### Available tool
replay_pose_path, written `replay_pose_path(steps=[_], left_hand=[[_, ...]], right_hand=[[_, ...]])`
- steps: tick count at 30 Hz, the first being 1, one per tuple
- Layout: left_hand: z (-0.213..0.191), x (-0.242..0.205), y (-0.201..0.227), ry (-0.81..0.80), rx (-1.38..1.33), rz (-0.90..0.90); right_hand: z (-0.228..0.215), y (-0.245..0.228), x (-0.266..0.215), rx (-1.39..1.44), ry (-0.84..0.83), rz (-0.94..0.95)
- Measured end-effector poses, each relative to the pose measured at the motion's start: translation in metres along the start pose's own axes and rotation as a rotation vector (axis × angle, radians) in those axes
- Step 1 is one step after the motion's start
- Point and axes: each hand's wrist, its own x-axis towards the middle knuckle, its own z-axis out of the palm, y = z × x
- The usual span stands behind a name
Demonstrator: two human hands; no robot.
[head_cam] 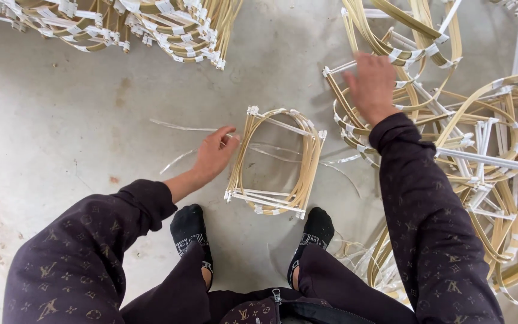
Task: The recorder is assembling small square bamboo frames using plastic zip ties and curved bamboo strips.
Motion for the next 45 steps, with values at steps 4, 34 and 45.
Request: replay_pose_path(steps=[4,34,45], left_hand=[[-0.004,-0.023,0.032,0.005,0.234,0.143],[0.003,-0.017,0.053,-0.204,-0.175,-0.105],[0.014,0.002,0.019,-0.189,0.455,0.147]], right_hand=[[0.027,0.046,-0.017,-0.134,-0.009,0.028],[-0.061,-0.055,-0.174,1.164,-0.46,0.653],[-0.061,0.054,-0.1,0.003,-0.167,0.162]])
